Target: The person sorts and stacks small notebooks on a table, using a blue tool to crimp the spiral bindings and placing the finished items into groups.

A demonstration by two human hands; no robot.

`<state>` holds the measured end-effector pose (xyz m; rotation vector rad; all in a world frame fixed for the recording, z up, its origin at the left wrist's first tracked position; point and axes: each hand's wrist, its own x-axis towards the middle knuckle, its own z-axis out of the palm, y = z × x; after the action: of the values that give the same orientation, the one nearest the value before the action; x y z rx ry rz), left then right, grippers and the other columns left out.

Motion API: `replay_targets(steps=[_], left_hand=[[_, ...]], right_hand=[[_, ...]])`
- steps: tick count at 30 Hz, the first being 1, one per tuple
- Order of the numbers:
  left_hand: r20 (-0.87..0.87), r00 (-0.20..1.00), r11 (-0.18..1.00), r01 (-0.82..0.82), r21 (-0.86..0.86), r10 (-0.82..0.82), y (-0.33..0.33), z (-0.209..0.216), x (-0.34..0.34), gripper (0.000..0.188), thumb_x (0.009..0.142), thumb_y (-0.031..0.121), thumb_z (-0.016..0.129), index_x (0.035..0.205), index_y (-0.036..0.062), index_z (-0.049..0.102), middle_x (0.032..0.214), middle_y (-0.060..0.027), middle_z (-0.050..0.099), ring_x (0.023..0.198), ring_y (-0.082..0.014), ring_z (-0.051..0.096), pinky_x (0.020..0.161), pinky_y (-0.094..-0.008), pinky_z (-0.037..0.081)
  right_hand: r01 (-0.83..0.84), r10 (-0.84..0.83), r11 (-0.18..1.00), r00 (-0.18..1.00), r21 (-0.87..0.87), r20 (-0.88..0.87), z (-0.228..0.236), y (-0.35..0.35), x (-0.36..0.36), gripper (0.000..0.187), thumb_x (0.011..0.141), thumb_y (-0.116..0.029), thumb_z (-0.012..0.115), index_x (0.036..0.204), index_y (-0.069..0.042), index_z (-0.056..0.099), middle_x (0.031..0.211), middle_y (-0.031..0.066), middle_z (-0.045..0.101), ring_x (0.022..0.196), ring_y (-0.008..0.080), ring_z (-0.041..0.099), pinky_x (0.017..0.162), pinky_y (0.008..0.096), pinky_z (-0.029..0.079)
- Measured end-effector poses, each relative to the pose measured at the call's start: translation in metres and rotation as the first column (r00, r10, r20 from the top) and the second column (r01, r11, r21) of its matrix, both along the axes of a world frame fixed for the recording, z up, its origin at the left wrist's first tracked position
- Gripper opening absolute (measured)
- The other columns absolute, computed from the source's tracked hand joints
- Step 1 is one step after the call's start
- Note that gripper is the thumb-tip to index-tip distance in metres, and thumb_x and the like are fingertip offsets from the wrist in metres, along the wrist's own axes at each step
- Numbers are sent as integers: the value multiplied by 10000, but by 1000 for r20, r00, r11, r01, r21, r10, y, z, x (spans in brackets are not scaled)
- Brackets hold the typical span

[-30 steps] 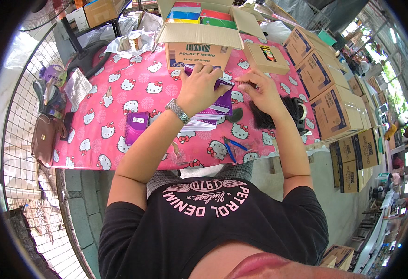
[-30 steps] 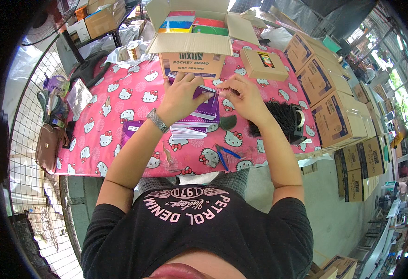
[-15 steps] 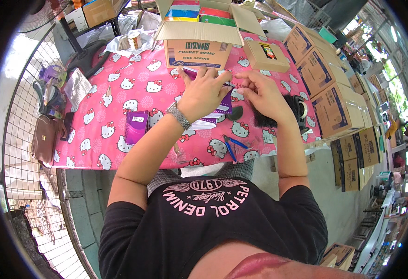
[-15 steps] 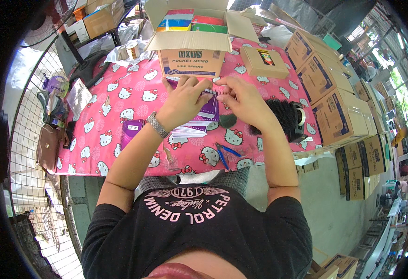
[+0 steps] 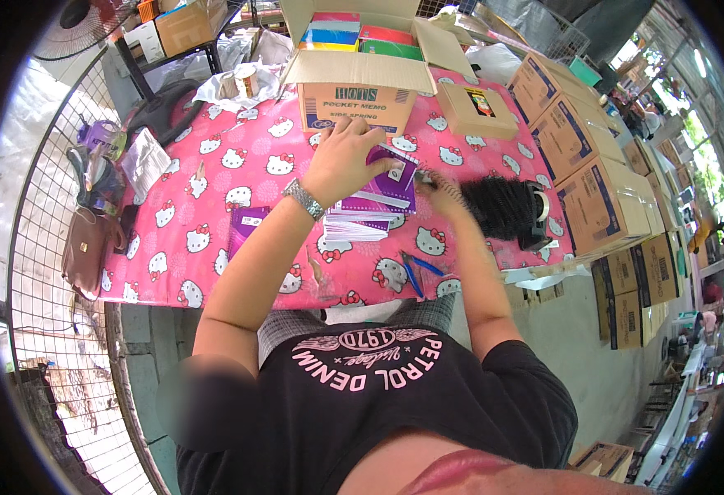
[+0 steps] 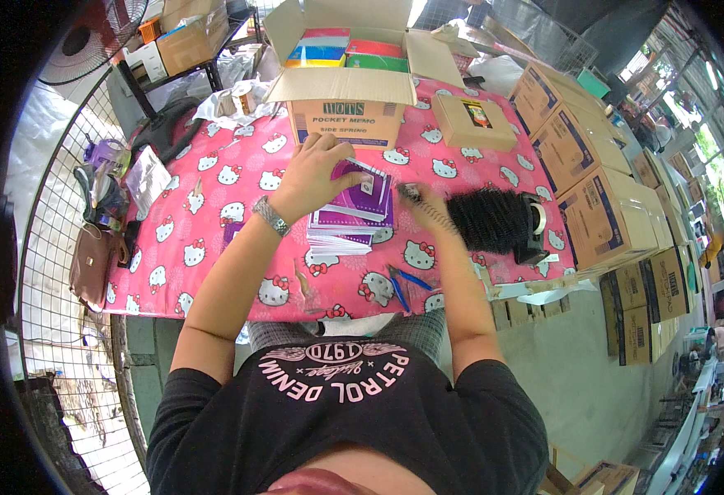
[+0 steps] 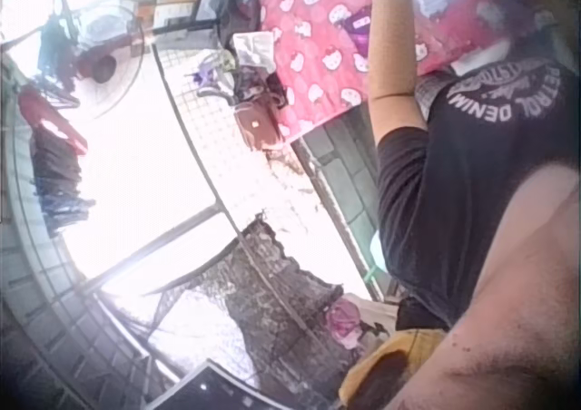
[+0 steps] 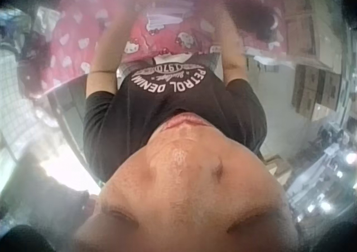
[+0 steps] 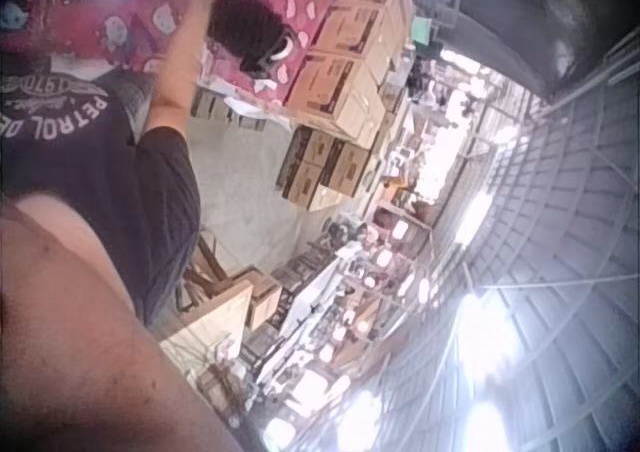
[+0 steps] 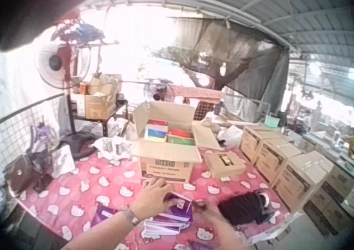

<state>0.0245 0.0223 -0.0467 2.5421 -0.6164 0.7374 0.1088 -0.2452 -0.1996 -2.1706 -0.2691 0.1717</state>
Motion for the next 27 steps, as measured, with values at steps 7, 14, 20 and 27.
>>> replay_targets(steps=[7, 14, 20, 27], left_hand=[[-32, 999, 999, 35, -29, -36, -5, 9, -5, 398, 773, 429, 758, 943, 93, 630, 1003, -65, 571, 1057, -291, 523, 889, -431, 411], [-11, 999, 998, 51, -44, -52, -7, 8, -8, 392, 761, 421, 770, 939, 101, 628, 999, -82, 561, 1067, -300, 521, 885, -453, 409], [-31, 999, 999, 43, -34, -44, -5, 5, -8, 477, 755, 443, 763, 1068, 111, 623, 1074, -101, 576, 1112, -322, 502, 948, -469, 406], [-27, 998, 995, 62, -81, -64, -1, 5, -12, 442, 758, 388, 780, 1027, 85, 603, 1044, -110, 582, 1089, -327, 516, 945, -448, 422]], right_hand=[[-588, 652, 715, 756, 379, -59, 189, 0, -18, 578, 831, -339, 700, 1269, 25, 599, 1199, 111, 650, 1117, 198, 596, 1026, 350, 417], [-585, 582, 810, 809, -23, -87, 195, 21, -11, 519, 839, -246, 701, 1259, 42, 601, 1199, 122, 651, 1099, 186, 599, 1013, 316, 432], [-637, 646, 735, 762, 234, 47, 199, 26, -18, 518, 855, -288, 658, 1282, -1, 599, 1295, 100, 593, 1195, 194, 537, 1043, 338, 395], [-640, 669, 727, 741, 249, -49, 205, 37, -17, 575, 822, -370, 650, 1216, 45, 602, 1376, 127, 522, 1232, 235, 525, 1078, 358, 371]])
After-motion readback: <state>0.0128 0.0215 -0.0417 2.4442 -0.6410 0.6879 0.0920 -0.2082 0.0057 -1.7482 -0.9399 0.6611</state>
